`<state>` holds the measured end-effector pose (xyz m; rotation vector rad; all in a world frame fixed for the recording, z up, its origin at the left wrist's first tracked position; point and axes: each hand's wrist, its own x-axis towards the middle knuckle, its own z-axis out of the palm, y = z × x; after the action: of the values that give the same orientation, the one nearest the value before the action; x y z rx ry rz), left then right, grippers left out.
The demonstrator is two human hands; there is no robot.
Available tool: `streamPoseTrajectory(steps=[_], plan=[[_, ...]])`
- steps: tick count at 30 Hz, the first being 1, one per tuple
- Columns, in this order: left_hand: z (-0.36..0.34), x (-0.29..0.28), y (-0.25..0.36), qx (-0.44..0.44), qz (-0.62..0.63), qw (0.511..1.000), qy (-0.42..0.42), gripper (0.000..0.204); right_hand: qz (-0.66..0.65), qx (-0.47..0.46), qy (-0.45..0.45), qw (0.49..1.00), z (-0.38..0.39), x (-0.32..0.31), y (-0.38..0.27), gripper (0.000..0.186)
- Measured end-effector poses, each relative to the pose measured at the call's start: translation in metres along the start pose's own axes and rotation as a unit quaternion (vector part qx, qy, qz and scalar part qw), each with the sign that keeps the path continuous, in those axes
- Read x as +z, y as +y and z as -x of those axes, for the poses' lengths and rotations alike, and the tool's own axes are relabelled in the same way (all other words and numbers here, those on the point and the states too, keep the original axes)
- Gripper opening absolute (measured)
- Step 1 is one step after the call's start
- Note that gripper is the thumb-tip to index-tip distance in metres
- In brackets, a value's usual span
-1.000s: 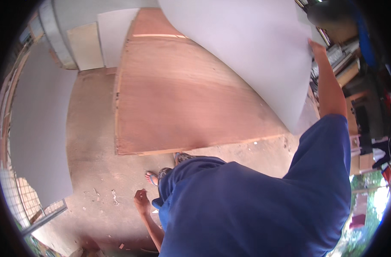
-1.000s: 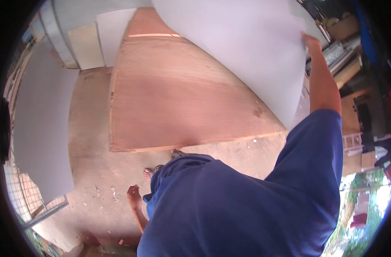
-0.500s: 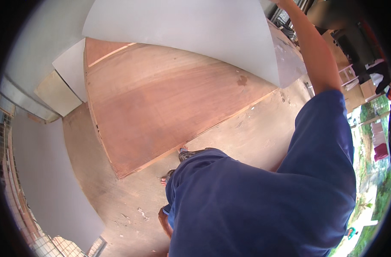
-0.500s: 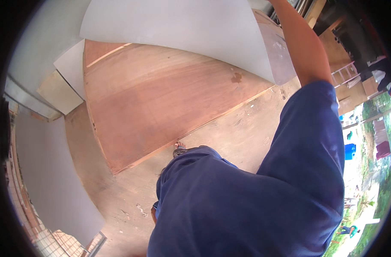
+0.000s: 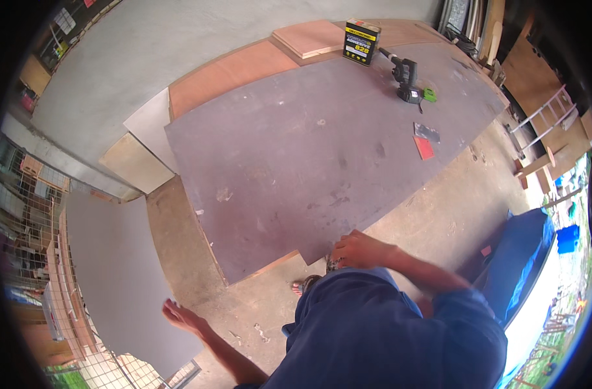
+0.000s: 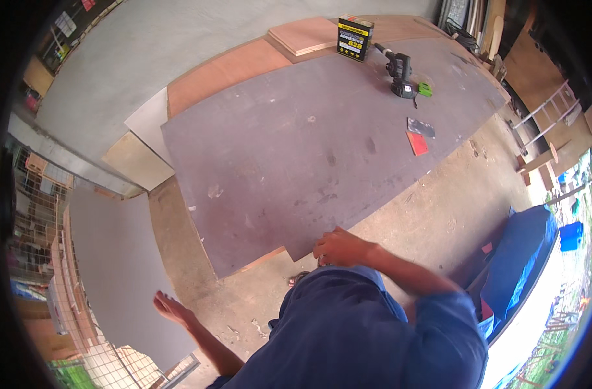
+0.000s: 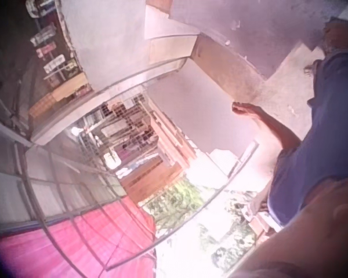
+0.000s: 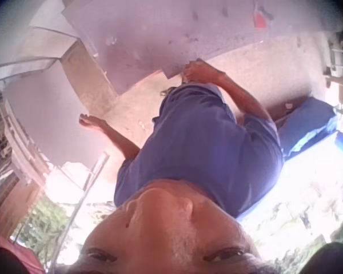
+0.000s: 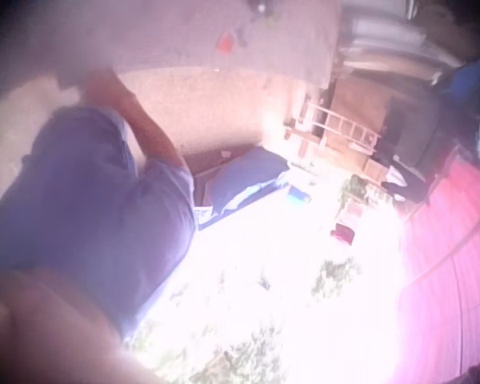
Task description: The person measures and marks a large sheet of plywood with a tape measure and pencil, then moves the sheet and a cut plank around the workshop. The person handles the plywood and plank by hand, aligning them on a workbench and marking cut lines.
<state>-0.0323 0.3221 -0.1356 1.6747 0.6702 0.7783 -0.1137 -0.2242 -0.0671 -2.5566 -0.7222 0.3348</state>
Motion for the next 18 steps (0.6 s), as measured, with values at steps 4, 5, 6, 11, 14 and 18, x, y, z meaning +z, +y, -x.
streamPoseTrajectory(steps=[4,5,6,11,14,18], plan=[[-0.02,0.061,-0.006,0.199,-0.153,0.964,-0.087,0.01,-0.217,0.149,0.188,0.946,0.016,0.017,0.011,0.026],[-0.015,0.089,-0.012,0.211,-0.098,0.969,-0.085,0.009,-0.205,0.17,0.191,0.945,0.018,0.018,0.012,0.027],[-0.009,0.108,-0.015,0.182,-0.17,0.963,-0.106,0.009,-0.192,0.193,0.196,0.942,0.019,0.017,0.012,0.03],[0.006,0.208,-0.037,0.284,-0.25,0.912,-0.158,0.025,-0.137,0.18,0.173,0.959,0.009,0.005,0.019,0.046],[0.009,0.256,-0.05,0.255,-0.288,0.91,-0.154,0.045,-0.124,0.161,0.183,0.962,-0.007,-0.008,0.05,0.052],[0.028,0.294,-0.061,0.265,-0.343,0.897,-0.091,0.057,-0.138,0.17,0.181,0.959,-0.043,-0.022,0.122,0.048]])
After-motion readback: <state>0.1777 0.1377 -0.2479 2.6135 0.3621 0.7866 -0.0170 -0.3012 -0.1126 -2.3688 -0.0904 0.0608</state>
